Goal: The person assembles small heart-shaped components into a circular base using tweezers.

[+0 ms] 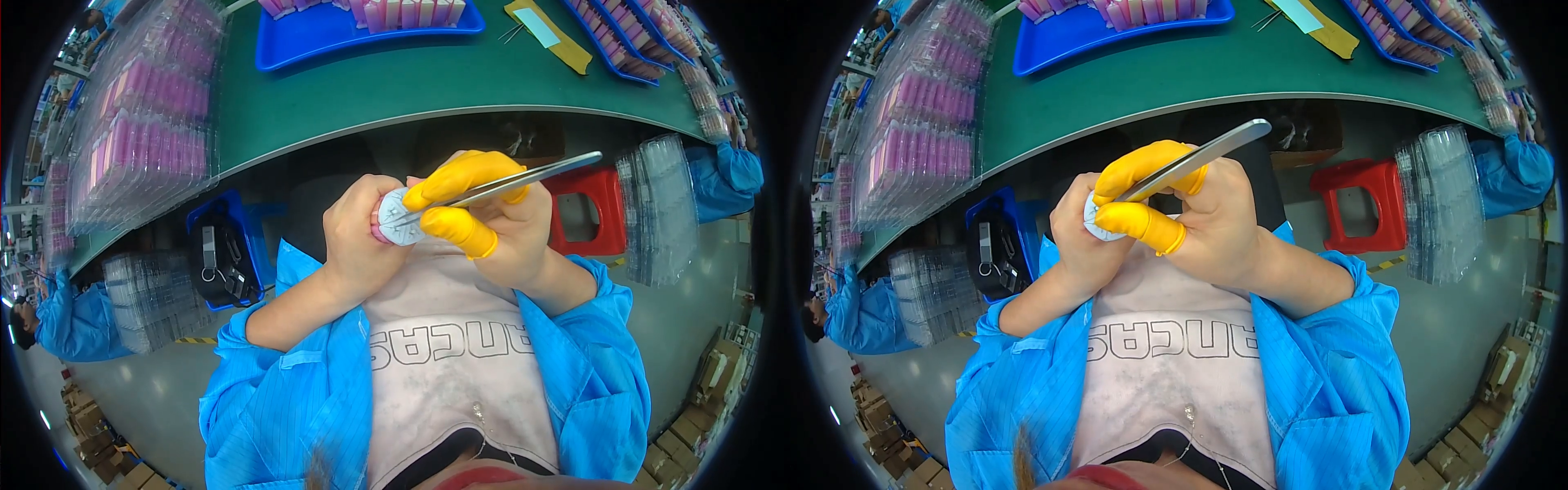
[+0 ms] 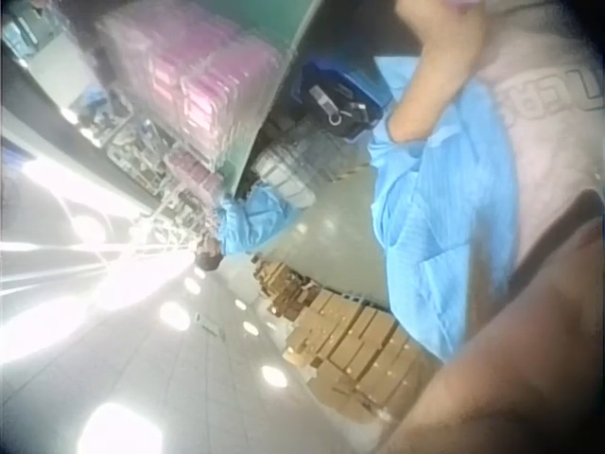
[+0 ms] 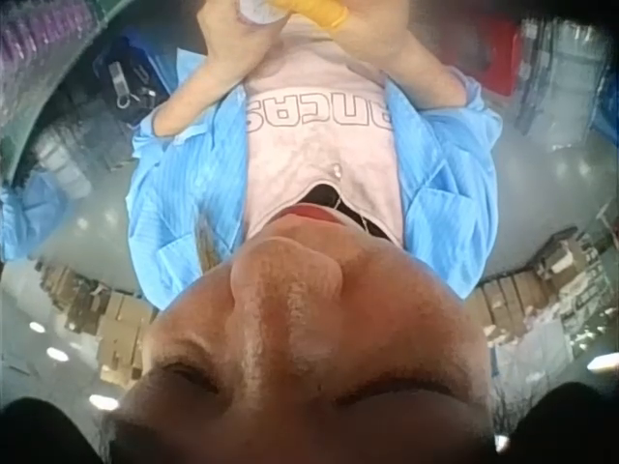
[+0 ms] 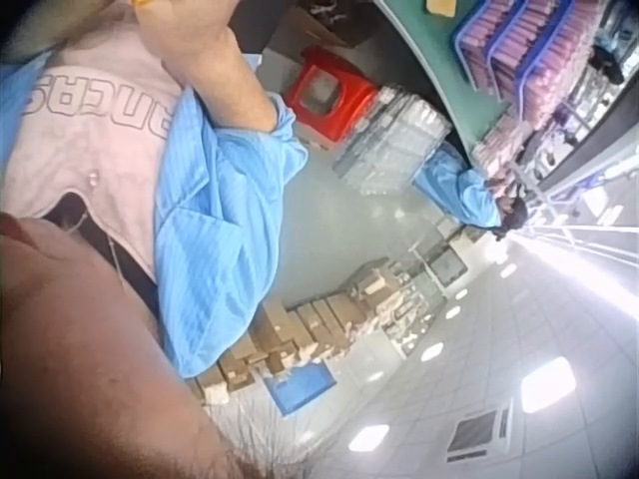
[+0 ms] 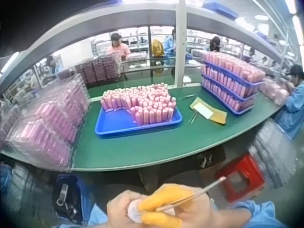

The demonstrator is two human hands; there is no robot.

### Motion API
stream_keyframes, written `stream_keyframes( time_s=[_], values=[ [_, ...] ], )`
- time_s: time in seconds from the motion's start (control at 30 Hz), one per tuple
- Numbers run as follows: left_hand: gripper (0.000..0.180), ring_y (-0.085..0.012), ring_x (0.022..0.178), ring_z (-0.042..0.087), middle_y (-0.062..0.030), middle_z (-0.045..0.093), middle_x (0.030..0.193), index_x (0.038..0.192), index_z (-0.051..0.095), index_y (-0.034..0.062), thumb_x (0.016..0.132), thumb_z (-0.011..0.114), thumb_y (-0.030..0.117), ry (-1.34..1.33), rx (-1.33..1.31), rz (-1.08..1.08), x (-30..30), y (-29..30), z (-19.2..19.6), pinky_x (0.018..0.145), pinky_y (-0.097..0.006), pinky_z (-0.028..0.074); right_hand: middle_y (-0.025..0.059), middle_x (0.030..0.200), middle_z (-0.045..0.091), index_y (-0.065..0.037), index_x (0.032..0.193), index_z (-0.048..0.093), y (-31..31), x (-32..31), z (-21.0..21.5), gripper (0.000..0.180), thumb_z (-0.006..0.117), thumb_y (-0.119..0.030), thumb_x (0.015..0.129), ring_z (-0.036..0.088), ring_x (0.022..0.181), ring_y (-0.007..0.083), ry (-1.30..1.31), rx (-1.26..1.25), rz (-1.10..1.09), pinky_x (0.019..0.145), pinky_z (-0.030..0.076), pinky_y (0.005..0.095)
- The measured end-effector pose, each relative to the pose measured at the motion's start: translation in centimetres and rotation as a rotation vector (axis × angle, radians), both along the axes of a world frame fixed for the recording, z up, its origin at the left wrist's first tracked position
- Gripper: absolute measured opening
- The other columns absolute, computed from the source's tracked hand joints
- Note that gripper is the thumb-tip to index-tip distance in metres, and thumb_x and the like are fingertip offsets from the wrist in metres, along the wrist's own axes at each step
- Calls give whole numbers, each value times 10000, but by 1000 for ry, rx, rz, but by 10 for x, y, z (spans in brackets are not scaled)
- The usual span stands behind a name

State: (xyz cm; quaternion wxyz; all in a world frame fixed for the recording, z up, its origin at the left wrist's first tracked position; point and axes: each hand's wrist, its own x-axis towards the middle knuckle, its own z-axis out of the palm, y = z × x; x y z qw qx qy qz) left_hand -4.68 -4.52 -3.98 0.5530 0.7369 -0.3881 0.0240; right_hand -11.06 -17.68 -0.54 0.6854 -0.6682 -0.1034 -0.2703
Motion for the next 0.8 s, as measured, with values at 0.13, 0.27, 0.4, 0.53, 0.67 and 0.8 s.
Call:
stream_keyframes(
  time_s=[0.13,0.27,0.4,0.53,0.67,0.8],
  values=[
    [311,-169,667,595,-72,593,761,848,535,32,616,743,51,-49,35,28,2,0,-2,596,-237,454,99,796,609,23,886,592,0,0,1,235,686,-102,711,610,718,181,13,-4,8,674,484,244],
    [315,-177,668,595,-76,589,758,850,534,32,615,743,56,-72,56,31,3,1,-3,592,-241,452,101,798,605,27,886,590,0,1,2,236,680,-112,718,610,722,183,42,-22,23,686,488,247],
    [325,-185,672,592,-80,585,760,854,532,32,610,746,63,-75,36,19,2,0,-2,594,-248,450,99,805,599,32,886,588,0,-1,2,228,673,-105,725,609,730,181,52,2,33,695,490,247],
    [310,-229,682,598,-95,587,773,809,517,46,595,742,46,-64,19,2,1,-2,2,569,-266,476,101,804,596,34,884,587,0,-1,2,224,671,-98,725,608,731,181,43,-20,13,694,491,246],
    [304,-224,681,597,-93,585,768,816,520,46,603,738,48,-50,35,-3,2,-3,2,564,-265,472,101,787,593,31,873,589,0,0,2,218,675,-96,718,606,720,185,49,1,-6,672,490,247],
    [284,-226,653,585,-94,575,745,810,522,46,616,729,54,-48,66,-27,4,-4,-1,556,-268,465,118,851,588,27,914,563,-9,-4,14,233,667,-56,723,602,799,197,112,-445,24,736,490,271]
  ],
)
